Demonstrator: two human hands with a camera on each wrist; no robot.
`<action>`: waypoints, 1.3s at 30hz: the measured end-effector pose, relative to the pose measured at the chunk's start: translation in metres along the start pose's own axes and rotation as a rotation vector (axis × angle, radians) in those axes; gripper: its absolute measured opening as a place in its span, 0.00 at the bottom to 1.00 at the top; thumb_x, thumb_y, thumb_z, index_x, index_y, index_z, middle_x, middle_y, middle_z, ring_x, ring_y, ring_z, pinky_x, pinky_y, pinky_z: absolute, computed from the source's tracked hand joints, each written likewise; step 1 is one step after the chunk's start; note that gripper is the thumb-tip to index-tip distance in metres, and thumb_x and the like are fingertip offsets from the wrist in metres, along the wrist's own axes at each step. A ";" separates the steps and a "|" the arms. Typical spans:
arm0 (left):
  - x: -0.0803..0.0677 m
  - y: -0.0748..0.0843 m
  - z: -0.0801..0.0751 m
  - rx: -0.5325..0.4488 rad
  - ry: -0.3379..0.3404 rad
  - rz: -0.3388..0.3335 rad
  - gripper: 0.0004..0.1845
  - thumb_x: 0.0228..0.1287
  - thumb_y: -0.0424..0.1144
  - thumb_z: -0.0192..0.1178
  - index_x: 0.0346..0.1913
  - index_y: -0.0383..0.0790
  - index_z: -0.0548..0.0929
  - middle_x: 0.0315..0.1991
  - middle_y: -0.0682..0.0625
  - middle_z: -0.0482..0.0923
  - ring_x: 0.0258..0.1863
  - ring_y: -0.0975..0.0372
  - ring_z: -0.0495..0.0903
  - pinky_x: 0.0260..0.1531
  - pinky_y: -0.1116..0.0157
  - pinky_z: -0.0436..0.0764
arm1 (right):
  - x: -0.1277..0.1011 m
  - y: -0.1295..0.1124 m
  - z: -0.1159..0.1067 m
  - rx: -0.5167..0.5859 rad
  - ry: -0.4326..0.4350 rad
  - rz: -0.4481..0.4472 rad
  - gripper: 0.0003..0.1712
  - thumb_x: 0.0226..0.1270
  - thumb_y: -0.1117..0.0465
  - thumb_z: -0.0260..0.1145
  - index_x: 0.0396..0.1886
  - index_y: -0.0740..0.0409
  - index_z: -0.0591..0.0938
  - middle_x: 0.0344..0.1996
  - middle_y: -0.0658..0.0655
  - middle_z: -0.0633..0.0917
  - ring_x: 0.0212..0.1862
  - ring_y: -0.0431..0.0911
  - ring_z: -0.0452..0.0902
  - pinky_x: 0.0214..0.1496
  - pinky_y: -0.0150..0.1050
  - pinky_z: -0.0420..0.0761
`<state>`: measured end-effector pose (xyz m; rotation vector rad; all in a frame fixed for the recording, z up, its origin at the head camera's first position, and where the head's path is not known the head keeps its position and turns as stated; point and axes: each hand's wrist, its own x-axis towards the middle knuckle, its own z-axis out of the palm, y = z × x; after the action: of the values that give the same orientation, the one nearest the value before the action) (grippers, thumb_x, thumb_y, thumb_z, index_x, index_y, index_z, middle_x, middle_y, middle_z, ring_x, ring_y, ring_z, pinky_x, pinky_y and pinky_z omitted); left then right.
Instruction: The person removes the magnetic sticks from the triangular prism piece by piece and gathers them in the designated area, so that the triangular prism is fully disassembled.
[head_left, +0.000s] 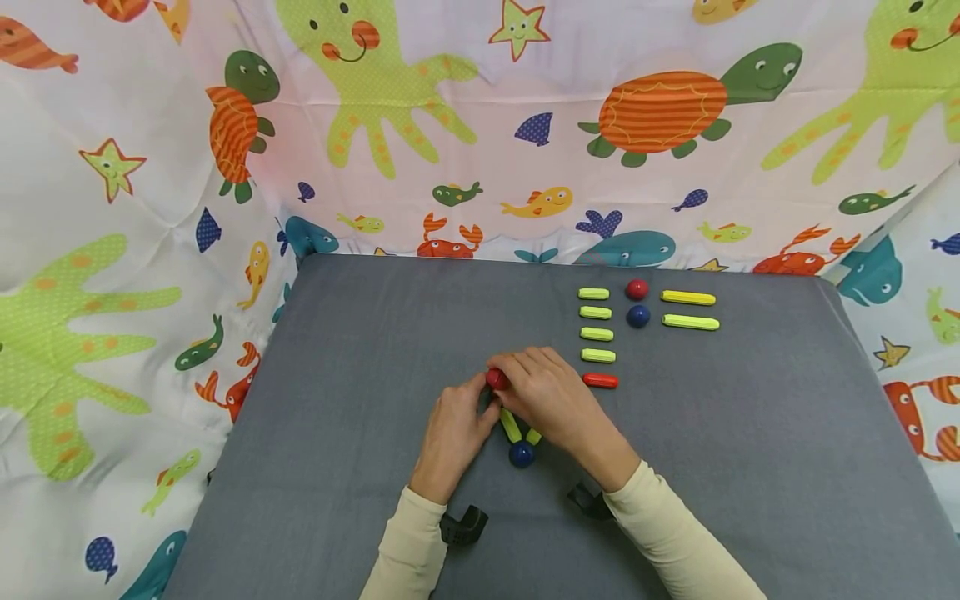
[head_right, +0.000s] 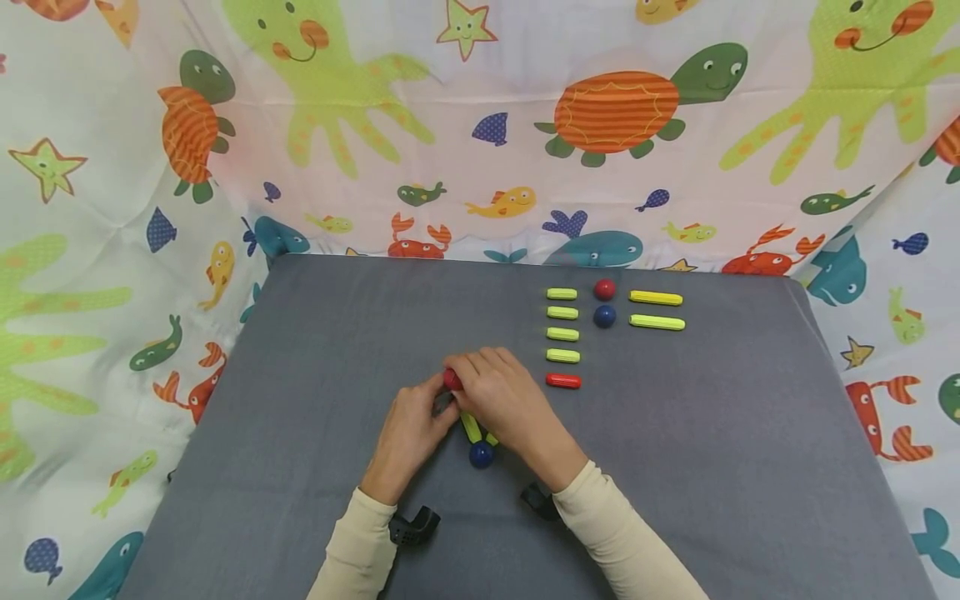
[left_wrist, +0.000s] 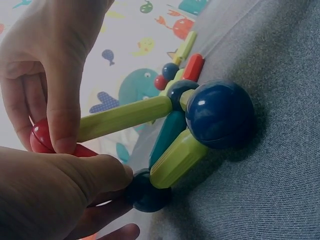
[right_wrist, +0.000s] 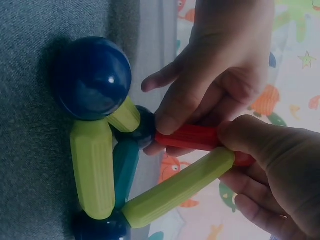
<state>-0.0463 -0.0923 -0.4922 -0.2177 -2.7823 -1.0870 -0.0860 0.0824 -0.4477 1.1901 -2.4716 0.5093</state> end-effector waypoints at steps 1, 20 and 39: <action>0.000 0.000 0.000 0.000 0.002 0.000 0.06 0.67 0.33 0.73 0.38 0.42 0.84 0.25 0.51 0.81 0.19 0.66 0.72 0.18 0.68 0.71 | 0.000 0.000 0.000 -0.005 0.002 0.001 0.22 0.65 0.60 0.80 0.56 0.60 0.84 0.46 0.56 0.89 0.47 0.50 0.84 0.54 0.46 0.83; -0.001 -0.001 -0.002 0.003 -0.013 -0.001 0.12 0.68 0.35 0.73 0.52 0.40 0.88 0.39 0.45 0.91 0.24 0.64 0.84 0.23 0.66 0.81 | 0.002 0.006 -0.010 0.141 0.069 0.070 0.26 0.61 0.65 0.82 0.57 0.61 0.82 0.45 0.57 0.89 0.43 0.50 0.84 0.54 0.50 0.85; 0.002 0.001 0.001 0.020 -0.023 0.005 0.05 0.69 0.34 0.72 0.43 0.41 0.86 0.29 0.46 0.86 0.17 0.64 0.77 0.18 0.66 0.75 | -0.002 0.008 -0.006 0.083 0.121 0.016 0.30 0.61 0.67 0.81 0.61 0.63 0.79 0.53 0.60 0.88 0.50 0.49 0.87 0.65 0.52 0.80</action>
<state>-0.0477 -0.0908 -0.4914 -0.2370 -2.8097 -1.0621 -0.0904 0.0918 -0.4447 1.1362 -2.3798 0.6739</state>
